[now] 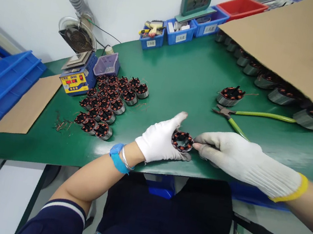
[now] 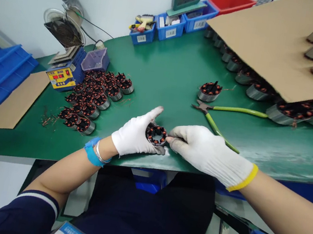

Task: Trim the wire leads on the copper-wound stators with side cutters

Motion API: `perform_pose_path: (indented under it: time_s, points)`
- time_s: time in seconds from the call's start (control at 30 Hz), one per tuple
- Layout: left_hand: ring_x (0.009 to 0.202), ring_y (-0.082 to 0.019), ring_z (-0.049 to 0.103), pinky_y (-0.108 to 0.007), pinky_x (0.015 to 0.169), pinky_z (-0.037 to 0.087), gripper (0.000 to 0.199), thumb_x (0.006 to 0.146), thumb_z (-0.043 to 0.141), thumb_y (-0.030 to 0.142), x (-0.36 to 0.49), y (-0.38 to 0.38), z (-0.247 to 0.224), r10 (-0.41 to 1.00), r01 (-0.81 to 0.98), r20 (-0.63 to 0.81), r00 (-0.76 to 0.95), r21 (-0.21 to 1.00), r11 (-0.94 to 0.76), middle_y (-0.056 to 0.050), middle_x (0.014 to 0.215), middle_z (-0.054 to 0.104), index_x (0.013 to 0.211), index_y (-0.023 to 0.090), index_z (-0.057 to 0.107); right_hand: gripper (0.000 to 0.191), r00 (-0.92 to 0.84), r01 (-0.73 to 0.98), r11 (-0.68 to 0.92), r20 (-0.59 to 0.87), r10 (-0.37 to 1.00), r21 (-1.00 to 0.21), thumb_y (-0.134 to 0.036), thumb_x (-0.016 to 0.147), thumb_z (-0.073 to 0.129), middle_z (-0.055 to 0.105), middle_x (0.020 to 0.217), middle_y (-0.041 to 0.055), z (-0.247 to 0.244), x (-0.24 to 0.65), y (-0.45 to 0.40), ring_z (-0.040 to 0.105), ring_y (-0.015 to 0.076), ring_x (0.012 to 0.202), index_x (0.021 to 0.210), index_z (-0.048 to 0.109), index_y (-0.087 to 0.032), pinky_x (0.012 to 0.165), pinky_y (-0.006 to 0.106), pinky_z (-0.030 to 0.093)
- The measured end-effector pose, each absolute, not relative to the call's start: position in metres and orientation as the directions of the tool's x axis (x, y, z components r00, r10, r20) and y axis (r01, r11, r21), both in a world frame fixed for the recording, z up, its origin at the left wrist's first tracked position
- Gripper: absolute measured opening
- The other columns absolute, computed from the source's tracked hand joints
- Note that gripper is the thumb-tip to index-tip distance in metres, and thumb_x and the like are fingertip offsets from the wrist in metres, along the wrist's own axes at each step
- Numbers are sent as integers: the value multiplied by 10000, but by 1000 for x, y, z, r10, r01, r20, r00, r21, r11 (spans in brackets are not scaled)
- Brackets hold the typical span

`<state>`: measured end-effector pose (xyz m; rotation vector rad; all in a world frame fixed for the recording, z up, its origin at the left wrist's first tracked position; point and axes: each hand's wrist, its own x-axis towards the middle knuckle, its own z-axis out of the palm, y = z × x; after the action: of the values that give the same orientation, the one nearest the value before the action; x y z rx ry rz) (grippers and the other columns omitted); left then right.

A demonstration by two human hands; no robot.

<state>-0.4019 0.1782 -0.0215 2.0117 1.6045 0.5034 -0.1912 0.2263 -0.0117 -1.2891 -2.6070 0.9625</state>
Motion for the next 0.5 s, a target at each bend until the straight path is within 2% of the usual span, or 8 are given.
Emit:
perform_pose_path:
  time_s: [0.1, 0.23, 0.37, 0.5]
  points:
    - [1147, -337, 681, -463, 1015, 558, 1042, 621, 876, 543, -399, 177, -27, 968, 751, 74, 241, 617, -234, -134, 1262, 680, 1500, 171, 458, 393, -654, 683, 473, -178, 735, -557, -524, 908, 410, 669, 682, 38, -12, -192, 227, 566, 182, 580, 740, 609, -229, 537, 297, 360]
    - [1071, -235, 699, -371, 991, 560, 607, 838, 696, 511, -397, 176, -31, 921, 624, 222, 320, 682, -381, -92, 1186, 706, 1335, 180, 585, 390, -647, 673, 444, -179, 742, -591, -541, 898, 416, 553, 572, 13, -10, -191, 228, 478, 162, 515, 690, 536, -233, 496, 288, 315]
    - [956, -215, 684, -360, 904, 569, 355, 836, 670, 429, -396, 176, -25, 919, 678, 181, 351, 628, -383, -56, 1069, 702, 1115, 210, 648, 400, -610, 685, 326, -269, 745, -651, -581, 871, 459, 499, 528, -12, -8, -191, 229, 425, 142, 481, 688, 527, -233, 468, 278, 297]
    - [938, -246, 633, -395, 849, 561, 284, 827, 620, 396, -392, 174, -23, 916, 769, 135, 379, 504, -393, -69, 1004, 650, 1038, 207, 638, 425, -563, 709, 225, -344, 751, -668, -624, 840, 505, 538, 530, -6, -6, -191, 227, 449, 139, 475, 680, 530, -230, 454, 271, 314]
